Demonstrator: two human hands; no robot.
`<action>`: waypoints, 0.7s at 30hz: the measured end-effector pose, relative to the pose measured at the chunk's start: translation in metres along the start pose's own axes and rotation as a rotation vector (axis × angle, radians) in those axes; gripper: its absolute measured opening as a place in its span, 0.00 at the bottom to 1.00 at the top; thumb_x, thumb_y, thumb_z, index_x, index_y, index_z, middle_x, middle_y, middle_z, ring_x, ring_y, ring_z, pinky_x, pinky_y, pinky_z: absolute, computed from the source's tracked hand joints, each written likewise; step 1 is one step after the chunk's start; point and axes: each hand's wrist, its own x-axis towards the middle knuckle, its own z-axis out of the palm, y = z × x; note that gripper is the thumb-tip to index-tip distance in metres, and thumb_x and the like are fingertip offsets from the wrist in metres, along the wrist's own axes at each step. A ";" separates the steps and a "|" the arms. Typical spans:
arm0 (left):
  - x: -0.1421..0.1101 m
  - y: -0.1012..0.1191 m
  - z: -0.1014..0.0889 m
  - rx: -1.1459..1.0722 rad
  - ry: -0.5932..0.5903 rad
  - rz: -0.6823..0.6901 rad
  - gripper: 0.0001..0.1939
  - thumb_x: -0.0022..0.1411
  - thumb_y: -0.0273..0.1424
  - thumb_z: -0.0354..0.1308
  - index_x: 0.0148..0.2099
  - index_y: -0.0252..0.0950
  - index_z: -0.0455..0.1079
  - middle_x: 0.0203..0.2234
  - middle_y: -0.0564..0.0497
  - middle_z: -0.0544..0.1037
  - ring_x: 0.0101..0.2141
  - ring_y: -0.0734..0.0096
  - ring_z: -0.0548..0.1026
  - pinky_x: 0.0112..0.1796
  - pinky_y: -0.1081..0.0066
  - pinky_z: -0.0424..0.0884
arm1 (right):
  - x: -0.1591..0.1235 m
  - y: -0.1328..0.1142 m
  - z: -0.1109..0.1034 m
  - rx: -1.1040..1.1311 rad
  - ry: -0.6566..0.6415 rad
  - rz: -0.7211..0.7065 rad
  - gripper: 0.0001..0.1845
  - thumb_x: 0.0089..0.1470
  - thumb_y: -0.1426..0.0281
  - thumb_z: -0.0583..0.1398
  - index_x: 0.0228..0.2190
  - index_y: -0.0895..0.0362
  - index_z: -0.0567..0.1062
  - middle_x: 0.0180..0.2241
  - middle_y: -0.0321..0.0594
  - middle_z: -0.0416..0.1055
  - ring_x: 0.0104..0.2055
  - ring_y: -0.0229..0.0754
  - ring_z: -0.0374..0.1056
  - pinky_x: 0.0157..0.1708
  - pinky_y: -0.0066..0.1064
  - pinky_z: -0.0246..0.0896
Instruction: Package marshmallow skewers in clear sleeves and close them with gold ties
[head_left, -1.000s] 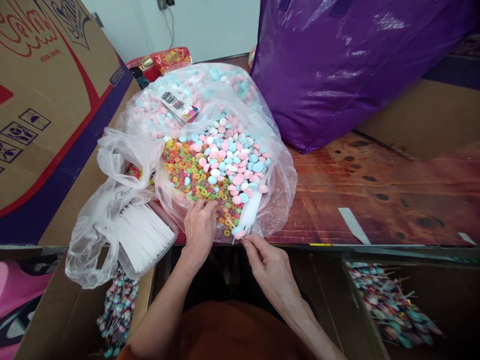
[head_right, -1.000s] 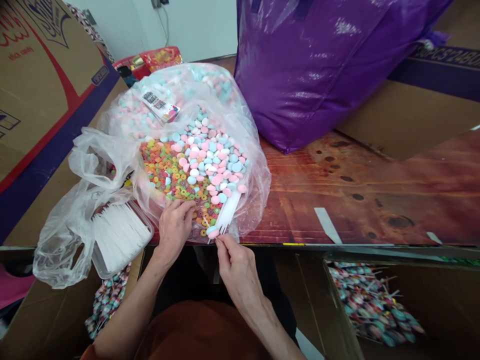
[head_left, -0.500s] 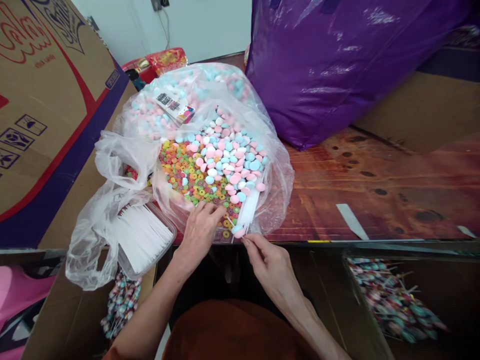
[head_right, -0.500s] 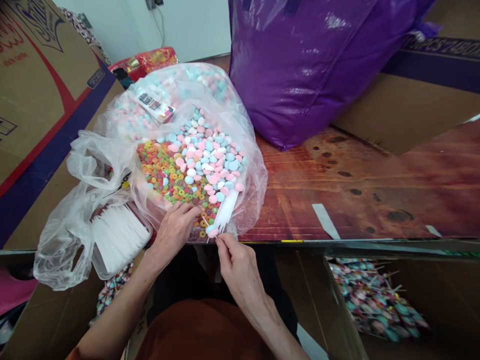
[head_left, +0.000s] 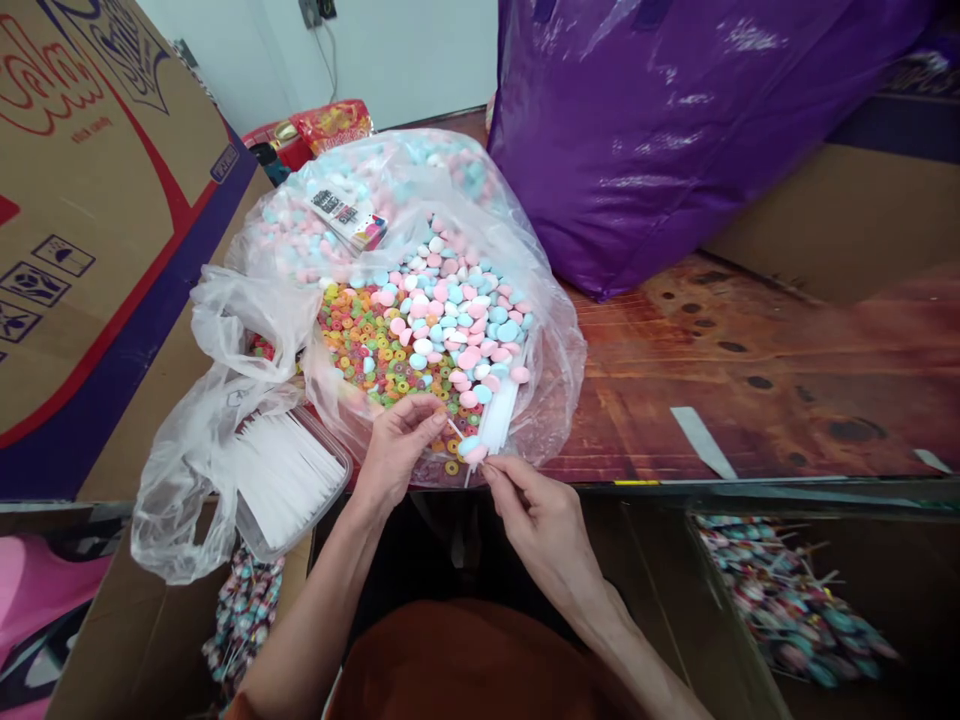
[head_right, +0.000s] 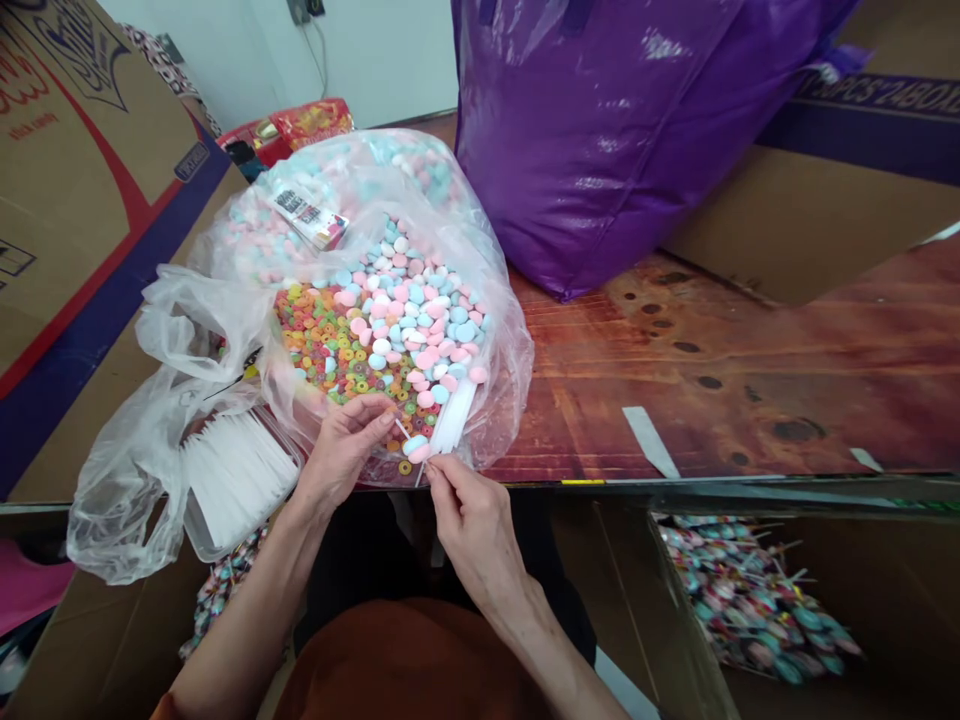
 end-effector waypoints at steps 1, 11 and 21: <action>-0.001 -0.001 0.001 -0.038 0.006 -0.022 0.17 0.49 0.36 0.73 0.39 0.34 0.76 0.28 0.53 0.78 0.29 0.75 0.74 0.33 0.74 0.70 | 0.000 0.000 0.001 -0.008 -0.001 -0.008 0.15 0.65 0.66 0.54 0.32 0.57 0.78 0.19 0.32 0.64 0.20 0.34 0.59 0.21 0.23 0.53; -0.004 -0.007 -0.002 -0.133 0.055 -0.095 0.17 0.46 0.37 0.75 0.37 0.34 0.80 0.28 0.53 0.79 0.27 0.79 0.74 0.33 0.76 0.71 | 0.003 0.002 -0.003 -0.079 0.000 -0.138 0.14 0.64 0.70 0.55 0.31 0.58 0.78 0.23 0.35 0.73 0.23 0.34 0.65 0.26 0.24 0.59; -0.020 -0.011 0.012 -0.161 -0.083 -0.264 0.18 0.45 0.39 0.76 0.33 0.32 0.78 0.29 0.51 0.78 0.29 0.77 0.73 0.35 0.74 0.72 | 0.003 -0.002 0.006 -0.085 0.096 -0.172 0.13 0.64 0.70 0.54 0.29 0.56 0.75 0.20 0.33 0.69 0.20 0.34 0.63 0.25 0.25 0.58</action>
